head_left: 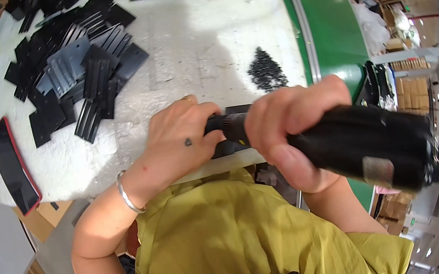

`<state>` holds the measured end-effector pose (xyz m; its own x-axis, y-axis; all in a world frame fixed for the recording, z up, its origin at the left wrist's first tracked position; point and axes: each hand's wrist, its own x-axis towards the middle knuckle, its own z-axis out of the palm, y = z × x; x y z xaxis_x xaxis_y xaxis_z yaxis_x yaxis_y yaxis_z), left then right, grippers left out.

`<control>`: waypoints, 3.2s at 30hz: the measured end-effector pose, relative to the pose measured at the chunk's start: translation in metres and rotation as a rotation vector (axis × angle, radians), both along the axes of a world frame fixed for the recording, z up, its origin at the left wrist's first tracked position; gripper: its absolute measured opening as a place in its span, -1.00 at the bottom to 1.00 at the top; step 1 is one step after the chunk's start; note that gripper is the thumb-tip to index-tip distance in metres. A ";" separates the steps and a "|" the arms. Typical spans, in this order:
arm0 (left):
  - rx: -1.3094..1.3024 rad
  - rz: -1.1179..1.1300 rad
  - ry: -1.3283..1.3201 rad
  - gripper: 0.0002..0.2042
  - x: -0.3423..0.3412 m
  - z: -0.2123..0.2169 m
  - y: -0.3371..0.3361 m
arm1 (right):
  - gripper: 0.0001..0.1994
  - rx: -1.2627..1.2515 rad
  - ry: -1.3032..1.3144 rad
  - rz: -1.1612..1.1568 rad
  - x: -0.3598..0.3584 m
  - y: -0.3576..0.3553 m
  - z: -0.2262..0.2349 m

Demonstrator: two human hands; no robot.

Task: Assembling small black plastic components using an electric screwdriver.

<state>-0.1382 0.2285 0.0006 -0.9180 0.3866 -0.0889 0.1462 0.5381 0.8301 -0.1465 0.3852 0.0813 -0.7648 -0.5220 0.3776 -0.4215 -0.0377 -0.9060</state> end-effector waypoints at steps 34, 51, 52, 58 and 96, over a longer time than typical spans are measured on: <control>0.051 -0.050 0.563 -0.81 -0.077 -0.006 0.064 | -0.69 -0.609 0.107 -0.412 -0.048 0.067 -0.012; 0.200 -0.101 0.711 -0.87 -0.062 0.011 0.067 | -0.62 -0.623 0.122 -0.014 -0.035 0.085 0.011; 0.206 -0.086 0.696 -0.87 -0.055 0.008 0.064 | -0.61 -0.572 0.119 0.063 -0.034 0.083 0.013; 0.254 -0.057 0.539 -0.68 -0.038 0.013 0.037 | -0.59 -0.574 0.112 0.036 -0.022 0.070 0.010; -0.033 0.133 0.282 -0.67 0.014 -0.016 -0.016 | -0.66 -0.118 -0.049 0.234 0.010 0.001 -0.005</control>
<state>-0.1245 0.2125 -0.0151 -0.9505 0.2624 0.1665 0.2951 0.5938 0.7486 -0.1361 0.3861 0.0766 -0.6475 -0.6415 0.4114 -0.3444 -0.2353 -0.9089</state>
